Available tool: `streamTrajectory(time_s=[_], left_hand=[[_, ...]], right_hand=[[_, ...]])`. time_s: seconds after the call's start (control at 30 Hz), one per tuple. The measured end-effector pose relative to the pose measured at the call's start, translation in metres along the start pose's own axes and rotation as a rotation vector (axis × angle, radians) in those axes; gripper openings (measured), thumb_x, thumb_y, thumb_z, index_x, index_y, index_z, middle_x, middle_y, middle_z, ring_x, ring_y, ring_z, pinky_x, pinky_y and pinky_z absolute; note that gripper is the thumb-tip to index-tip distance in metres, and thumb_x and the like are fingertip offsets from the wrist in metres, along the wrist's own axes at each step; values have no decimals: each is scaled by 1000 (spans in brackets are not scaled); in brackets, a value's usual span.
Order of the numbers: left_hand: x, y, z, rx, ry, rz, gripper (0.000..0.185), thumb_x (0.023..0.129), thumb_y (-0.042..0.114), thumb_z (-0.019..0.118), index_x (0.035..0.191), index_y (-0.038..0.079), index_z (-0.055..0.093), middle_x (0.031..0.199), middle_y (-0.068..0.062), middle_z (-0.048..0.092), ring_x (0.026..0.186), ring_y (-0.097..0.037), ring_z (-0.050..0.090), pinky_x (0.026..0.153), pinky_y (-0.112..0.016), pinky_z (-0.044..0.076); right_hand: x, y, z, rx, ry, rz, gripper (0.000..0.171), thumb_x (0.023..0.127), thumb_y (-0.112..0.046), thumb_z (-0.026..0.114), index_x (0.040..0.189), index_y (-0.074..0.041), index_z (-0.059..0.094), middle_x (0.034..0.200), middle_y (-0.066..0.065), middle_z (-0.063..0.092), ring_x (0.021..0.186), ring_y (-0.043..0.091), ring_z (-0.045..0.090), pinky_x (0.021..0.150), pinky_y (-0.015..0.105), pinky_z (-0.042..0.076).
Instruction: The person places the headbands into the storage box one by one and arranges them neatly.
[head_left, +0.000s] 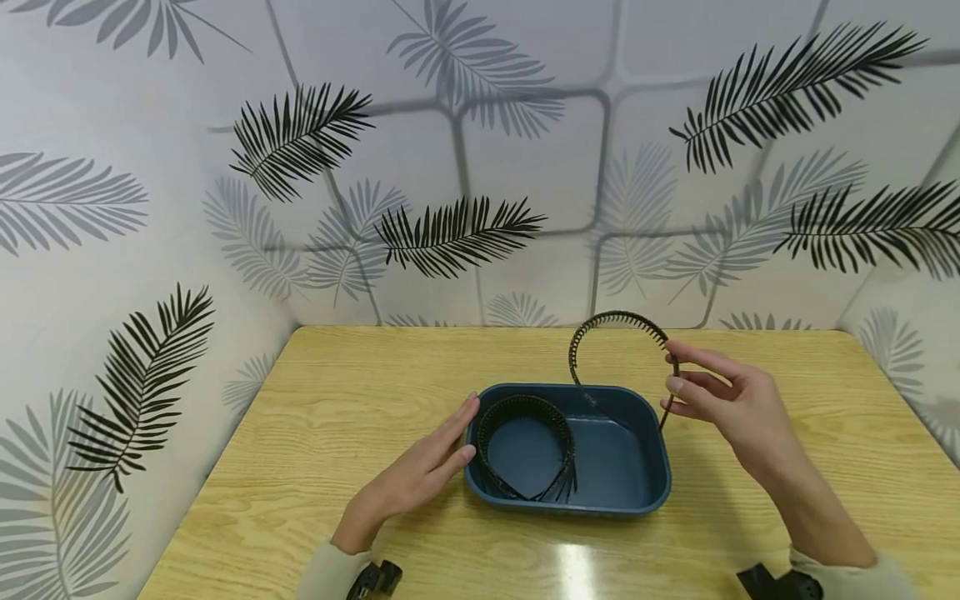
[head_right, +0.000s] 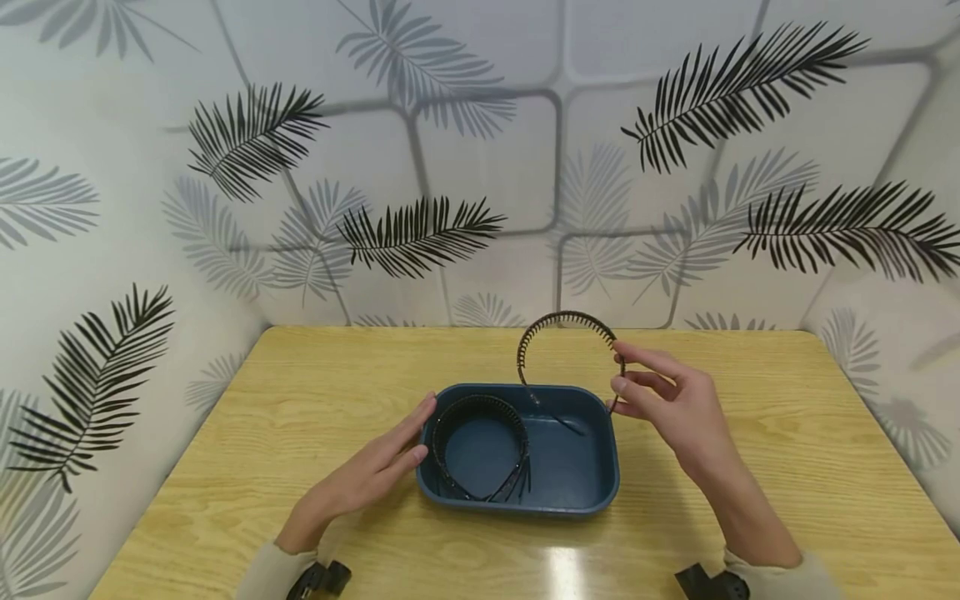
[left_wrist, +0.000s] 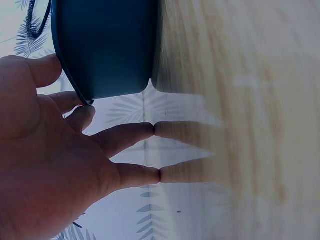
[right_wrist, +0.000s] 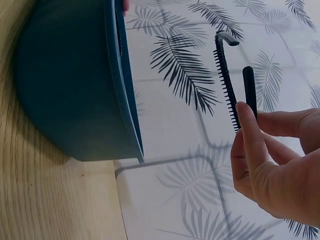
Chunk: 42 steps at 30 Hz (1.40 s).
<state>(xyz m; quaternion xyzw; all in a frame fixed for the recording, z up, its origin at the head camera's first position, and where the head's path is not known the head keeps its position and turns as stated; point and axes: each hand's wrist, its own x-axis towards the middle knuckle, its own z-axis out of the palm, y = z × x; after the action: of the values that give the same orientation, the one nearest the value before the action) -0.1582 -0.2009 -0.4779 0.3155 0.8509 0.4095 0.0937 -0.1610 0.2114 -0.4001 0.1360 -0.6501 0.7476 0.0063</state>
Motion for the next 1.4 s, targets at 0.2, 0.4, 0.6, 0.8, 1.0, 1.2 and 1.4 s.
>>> streamTrajectory(time_s=[0.2,0.4,0.6,0.8,1.0,1.2,1.4], left_hand=[[0,-1,1,12,4,2,64,113,27,43,166,10,10,171,-1,5,157,-22,6,124,-49,16],[0,-2,2,15,7,14,64,113,26,42,166,9,11,171,-2,5,157,-22,7,125,-47,16],[0,-3,2,19,11,18,63,113,25,43,166,8,11,171,-2,5,157,-21,7,125,-46,16],[1,-4,2,25,17,23,63,113,25,43,166,9,12,171,-2,6,157,-22,7,125,-46,16],[0,-1,1,28,14,16,64,113,26,43,166,10,12,171,-1,6,157,-21,8,124,-48,18],[0,-2,1,27,16,20,64,113,25,43,166,9,12,172,-6,7,157,-23,8,125,-47,17],[0,-3,1,32,17,22,64,113,26,43,166,9,12,171,-3,6,157,-22,8,125,-46,17]], right_hand=[[1,2,12,-29,-32,2,49,97,5,67,144,8,54,127,1,66,103,13,71,80,37,60],[3,8,22,-65,-63,21,50,98,1,67,145,9,52,130,4,63,106,13,69,81,38,60],[5,17,36,-108,-84,38,51,98,-2,68,145,9,52,130,3,62,106,14,68,81,39,61],[4,26,50,-128,-99,46,50,98,-2,69,144,8,54,129,1,63,106,15,67,80,40,61],[4,35,58,-146,-105,60,50,98,-4,70,144,7,55,130,5,62,105,18,66,80,40,61],[5,45,65,-150,-113,89,49,97,-3,71,143,7,57,131,5,62,106,20,65,80,41,61],[6,56,70,-156,-112,121,47,95,1,71,141,5,60,139,27,54,104,20,64,78,41,62]])
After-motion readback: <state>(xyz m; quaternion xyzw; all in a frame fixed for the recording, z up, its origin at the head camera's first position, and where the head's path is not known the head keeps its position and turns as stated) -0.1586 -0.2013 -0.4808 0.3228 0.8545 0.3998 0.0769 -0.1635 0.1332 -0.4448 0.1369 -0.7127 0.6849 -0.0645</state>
